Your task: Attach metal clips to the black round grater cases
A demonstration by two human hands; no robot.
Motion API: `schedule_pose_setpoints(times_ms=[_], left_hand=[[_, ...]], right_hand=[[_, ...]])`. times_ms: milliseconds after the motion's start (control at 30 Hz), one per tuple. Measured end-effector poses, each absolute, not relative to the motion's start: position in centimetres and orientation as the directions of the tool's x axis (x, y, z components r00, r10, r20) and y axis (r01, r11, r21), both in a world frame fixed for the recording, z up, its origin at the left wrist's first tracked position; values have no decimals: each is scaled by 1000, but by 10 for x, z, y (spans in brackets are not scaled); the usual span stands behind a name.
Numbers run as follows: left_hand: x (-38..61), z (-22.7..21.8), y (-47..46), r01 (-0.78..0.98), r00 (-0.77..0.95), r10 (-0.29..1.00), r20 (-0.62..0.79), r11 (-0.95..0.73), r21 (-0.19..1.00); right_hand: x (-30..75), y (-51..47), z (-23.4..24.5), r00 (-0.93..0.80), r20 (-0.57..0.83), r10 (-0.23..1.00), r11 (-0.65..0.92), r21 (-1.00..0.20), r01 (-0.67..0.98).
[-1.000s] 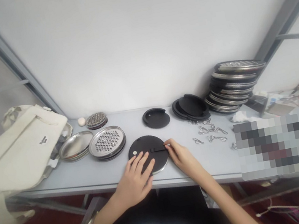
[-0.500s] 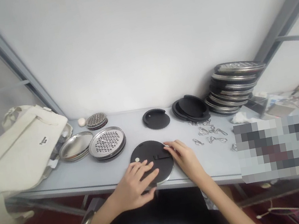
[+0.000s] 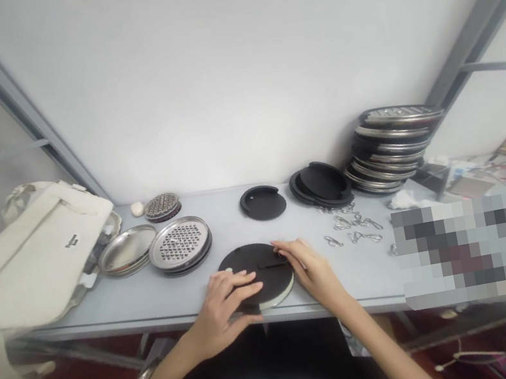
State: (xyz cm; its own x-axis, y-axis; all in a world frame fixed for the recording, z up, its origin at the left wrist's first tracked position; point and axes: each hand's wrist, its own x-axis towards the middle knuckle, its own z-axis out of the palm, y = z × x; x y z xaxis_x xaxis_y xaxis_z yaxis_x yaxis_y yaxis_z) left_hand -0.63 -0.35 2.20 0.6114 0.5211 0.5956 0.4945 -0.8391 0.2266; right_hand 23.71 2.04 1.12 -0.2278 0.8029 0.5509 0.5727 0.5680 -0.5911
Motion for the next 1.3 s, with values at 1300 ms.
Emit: schedule_pose_setpoints(times_ms=[1300], left_hand=[[-40, 31, -2, 303, 452, 850, 269, -431, 850]], right_hand=[[320, 45, 15, 375, 430, 822, 163, -806, 569]])
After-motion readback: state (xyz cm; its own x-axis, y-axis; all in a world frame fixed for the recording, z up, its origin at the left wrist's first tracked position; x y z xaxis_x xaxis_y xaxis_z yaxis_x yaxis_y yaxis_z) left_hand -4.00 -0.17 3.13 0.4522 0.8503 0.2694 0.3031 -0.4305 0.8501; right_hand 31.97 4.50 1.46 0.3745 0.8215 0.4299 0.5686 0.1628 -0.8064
